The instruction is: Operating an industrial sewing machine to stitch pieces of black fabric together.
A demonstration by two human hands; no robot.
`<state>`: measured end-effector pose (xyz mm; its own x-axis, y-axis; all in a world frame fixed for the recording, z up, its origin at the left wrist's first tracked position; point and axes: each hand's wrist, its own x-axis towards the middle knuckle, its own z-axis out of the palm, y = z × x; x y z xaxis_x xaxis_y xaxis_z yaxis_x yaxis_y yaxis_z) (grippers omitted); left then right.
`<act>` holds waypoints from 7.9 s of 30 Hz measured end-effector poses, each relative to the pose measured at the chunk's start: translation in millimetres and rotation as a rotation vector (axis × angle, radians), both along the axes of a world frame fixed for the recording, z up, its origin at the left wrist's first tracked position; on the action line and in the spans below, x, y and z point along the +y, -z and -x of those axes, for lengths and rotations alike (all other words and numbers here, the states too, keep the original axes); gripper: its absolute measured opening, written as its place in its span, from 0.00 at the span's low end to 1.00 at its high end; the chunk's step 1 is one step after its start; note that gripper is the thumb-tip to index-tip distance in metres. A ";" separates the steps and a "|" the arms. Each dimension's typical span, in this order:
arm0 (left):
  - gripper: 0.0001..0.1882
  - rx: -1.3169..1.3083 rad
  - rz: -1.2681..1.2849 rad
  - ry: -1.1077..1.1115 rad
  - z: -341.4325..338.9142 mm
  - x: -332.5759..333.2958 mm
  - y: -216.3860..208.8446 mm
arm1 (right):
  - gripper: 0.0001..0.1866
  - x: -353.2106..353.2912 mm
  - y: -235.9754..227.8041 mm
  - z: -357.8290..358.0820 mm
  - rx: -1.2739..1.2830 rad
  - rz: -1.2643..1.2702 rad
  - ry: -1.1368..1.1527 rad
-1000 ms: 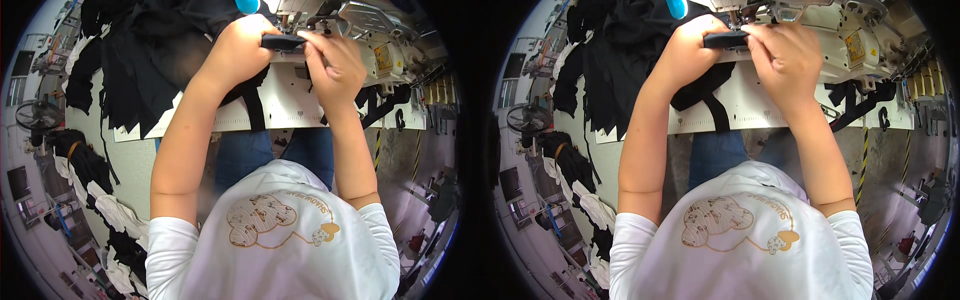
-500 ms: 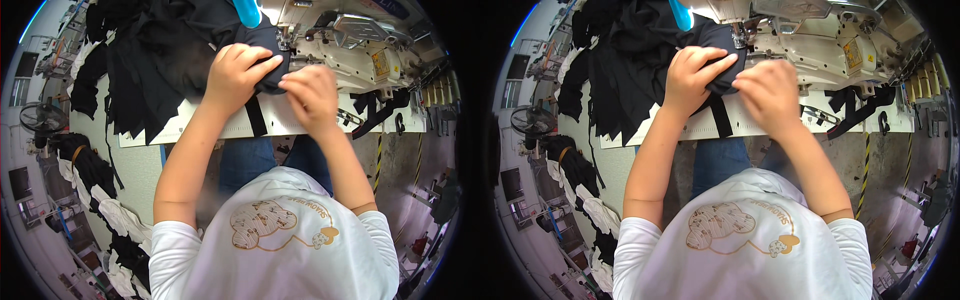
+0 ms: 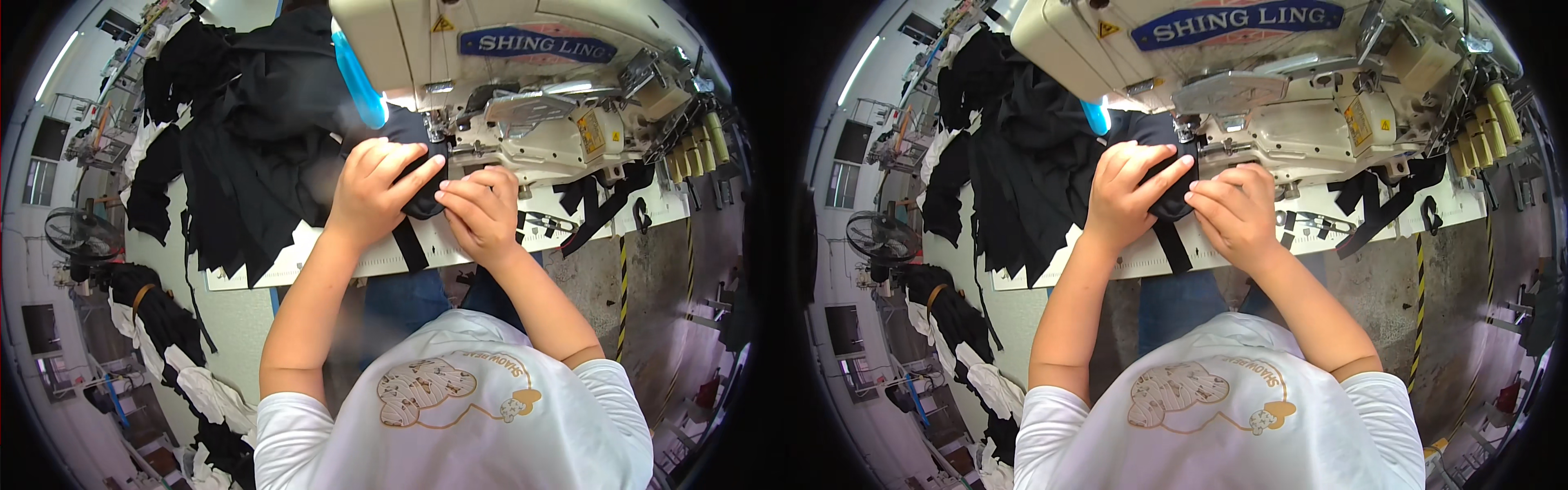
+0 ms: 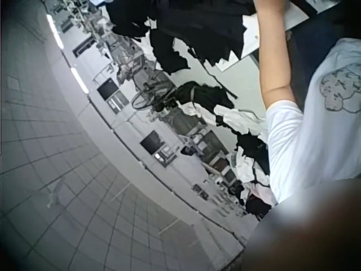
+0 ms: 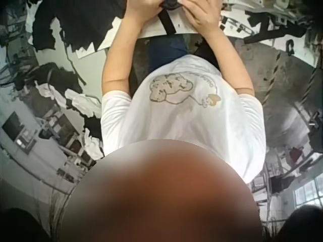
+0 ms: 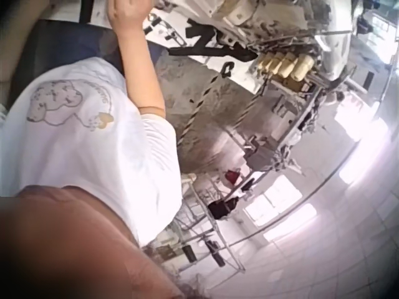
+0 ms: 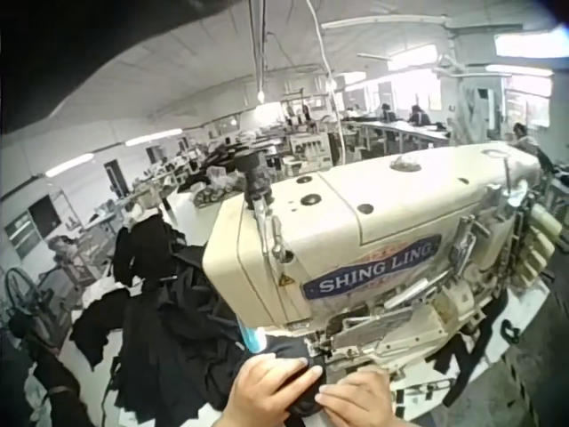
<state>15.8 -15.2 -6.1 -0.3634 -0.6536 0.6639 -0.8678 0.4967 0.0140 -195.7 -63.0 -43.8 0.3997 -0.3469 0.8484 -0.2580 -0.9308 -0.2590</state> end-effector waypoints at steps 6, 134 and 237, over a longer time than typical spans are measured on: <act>0.33 -0.005 -0.003 -0.014 -0.7 2.4 3.1 | 0.16 3.3 3.1 -0.4 -0.007 -0.015 0.014; 0.21 -0.035 -0.070 -0.113 14.9 1.2 -22.2 | 0.12 20.9 -40.3 18.7 0.221 -0.135 -0.174; 0.13 0.547 -0.113 0.457 98.1 118.4 16.0 | 0.12 13.4 -34.6 16.9 -0.135 0.054 -0.152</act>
